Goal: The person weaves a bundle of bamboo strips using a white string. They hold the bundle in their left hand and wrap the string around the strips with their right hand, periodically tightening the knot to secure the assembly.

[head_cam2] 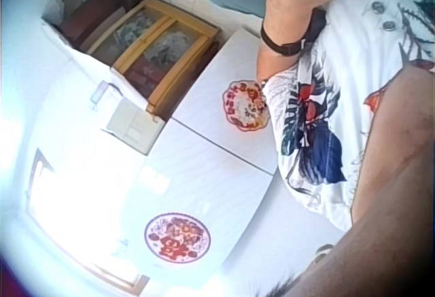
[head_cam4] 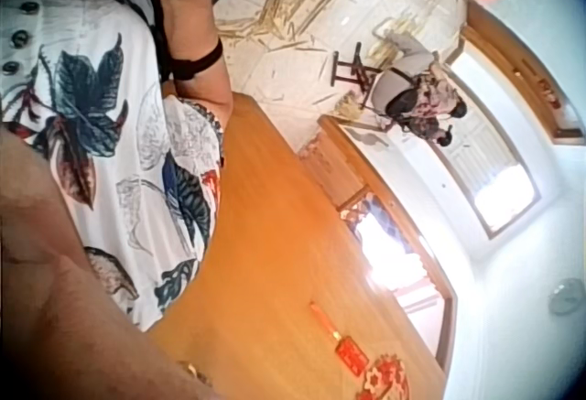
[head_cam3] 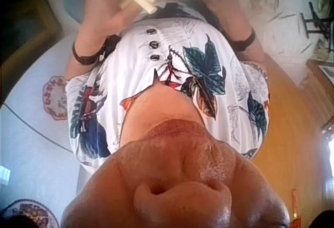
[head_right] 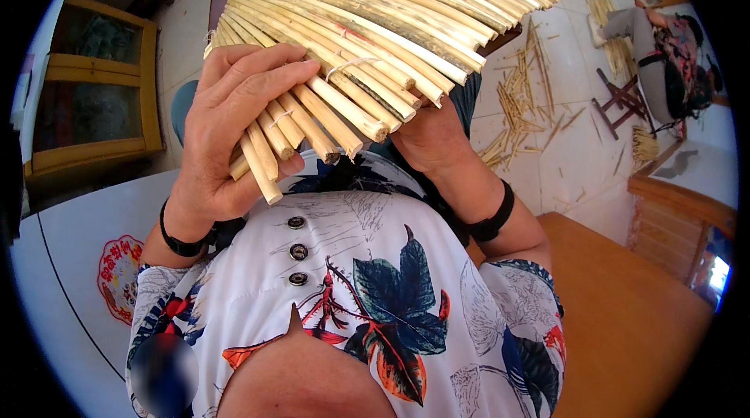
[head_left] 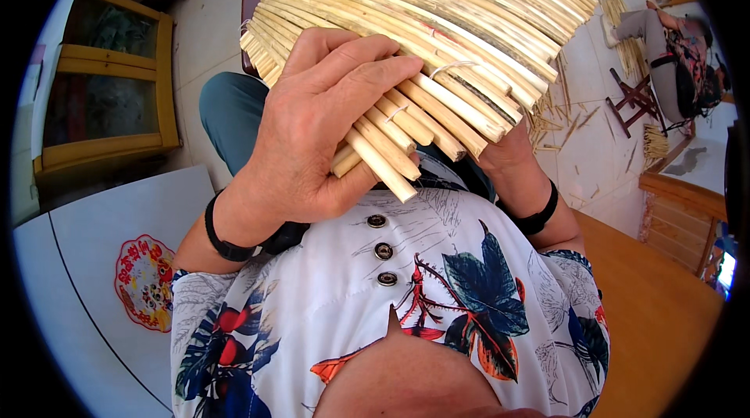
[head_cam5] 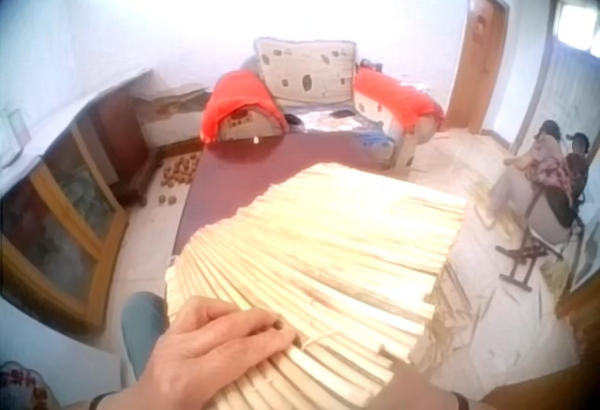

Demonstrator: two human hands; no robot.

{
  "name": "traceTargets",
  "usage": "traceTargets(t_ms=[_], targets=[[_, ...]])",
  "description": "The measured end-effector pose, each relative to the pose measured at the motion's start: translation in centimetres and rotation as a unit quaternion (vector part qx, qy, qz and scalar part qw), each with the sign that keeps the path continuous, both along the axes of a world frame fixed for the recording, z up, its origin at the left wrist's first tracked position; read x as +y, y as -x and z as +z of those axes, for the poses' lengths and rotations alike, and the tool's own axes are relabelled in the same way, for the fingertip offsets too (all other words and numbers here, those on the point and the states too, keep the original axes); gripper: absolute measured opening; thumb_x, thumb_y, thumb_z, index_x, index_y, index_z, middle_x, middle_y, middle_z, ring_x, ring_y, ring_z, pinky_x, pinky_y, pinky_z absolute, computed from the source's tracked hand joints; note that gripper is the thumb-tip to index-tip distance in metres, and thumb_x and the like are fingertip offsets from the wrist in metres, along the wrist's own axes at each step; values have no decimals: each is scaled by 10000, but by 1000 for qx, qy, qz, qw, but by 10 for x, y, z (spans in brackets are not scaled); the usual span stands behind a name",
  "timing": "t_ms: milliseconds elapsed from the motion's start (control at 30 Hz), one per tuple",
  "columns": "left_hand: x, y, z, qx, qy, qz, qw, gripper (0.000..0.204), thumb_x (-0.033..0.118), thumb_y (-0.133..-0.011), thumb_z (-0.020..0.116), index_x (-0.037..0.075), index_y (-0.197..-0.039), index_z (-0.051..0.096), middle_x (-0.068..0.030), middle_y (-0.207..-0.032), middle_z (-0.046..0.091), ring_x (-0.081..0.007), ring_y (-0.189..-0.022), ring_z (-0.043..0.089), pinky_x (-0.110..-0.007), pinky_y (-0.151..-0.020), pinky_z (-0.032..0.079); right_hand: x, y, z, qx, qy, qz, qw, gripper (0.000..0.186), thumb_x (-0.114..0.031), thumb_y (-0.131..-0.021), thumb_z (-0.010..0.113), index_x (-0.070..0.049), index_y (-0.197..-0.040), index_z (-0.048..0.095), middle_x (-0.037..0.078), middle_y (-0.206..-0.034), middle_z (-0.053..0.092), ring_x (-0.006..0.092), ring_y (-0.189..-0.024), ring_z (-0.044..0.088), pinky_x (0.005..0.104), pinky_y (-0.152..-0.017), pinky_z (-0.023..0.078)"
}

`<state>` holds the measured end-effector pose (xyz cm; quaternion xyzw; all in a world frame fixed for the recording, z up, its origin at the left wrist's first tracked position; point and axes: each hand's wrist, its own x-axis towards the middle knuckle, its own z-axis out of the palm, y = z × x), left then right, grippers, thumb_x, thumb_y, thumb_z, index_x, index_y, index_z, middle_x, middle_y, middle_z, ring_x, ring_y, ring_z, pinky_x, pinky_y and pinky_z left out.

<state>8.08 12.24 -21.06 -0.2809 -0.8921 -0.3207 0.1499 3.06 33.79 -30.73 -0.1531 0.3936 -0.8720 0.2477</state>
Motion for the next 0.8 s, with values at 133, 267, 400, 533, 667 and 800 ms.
traceTargets(t_ms=[133,267,400,533,667,800], targets=[[0,0,-2,-3,6,-1,1000,640,298,-571,657,14,-1141,598,-168,-1143,581,-333,-988,495,-391,-897,362,-7,-1,11,18,-52,-28,998,593,-417,-923,469,-1,-1332,362,194,-1307,460,288,-1159,518,403,-967,465],[1,0,-3,6,6,-5,1000,639,296,-574,657,11,-1142,597,-171,-1143,579,-334,-987,496,-396,-893,368,-6,0,9,10,-50,-1,999,489,-272,-906,516,-20,-1308,397,153,-1283,486,246,-1137,530,364,-953,469],[2,0,-6,14,4,-10,1000,641,301,-576,657,11,-1144,598,-172,-1140,580,-338,-985,499,-398,-890,373,-9,-2,10,-94,85,23,992,413,-128,-902,559,-40,-1285,431,121,-1264,507,208,-1118,543,334,-944,474],[3,-1,-4,12,5,-7,1000,644,304,-574,657,13,-1145,600,-172,-1139,582,-339,-988,500,-396,-890,375,-4,2,11,-68,100,59,991,505,-308,-909,551,-48,-1316,401,135,-1293,484,224,-1158,519,348,-970,458],[4,-1,-3,10,10,-1,1000,648,315,-573,653,15,-1145,600,-171,-1141,583,-337,-991,501,-396,-890,373,-8,0,16,-21,-15,-4,1000,654,-482,-918,433,-3,-1352,336,209,-1321,440,299,-1164,513,402,-967,468],[3,-1,-1,3,9,0,1000,656,322,-569,652,16,-1147,600,-172,-1138,584,-335,-993,503,-396,-891,369,-6,3,11,-60,68,56,994,645,-435,-880,553,-40,-1349,352,143,-1327,453,239,-1199,486,375,-1000,431]])
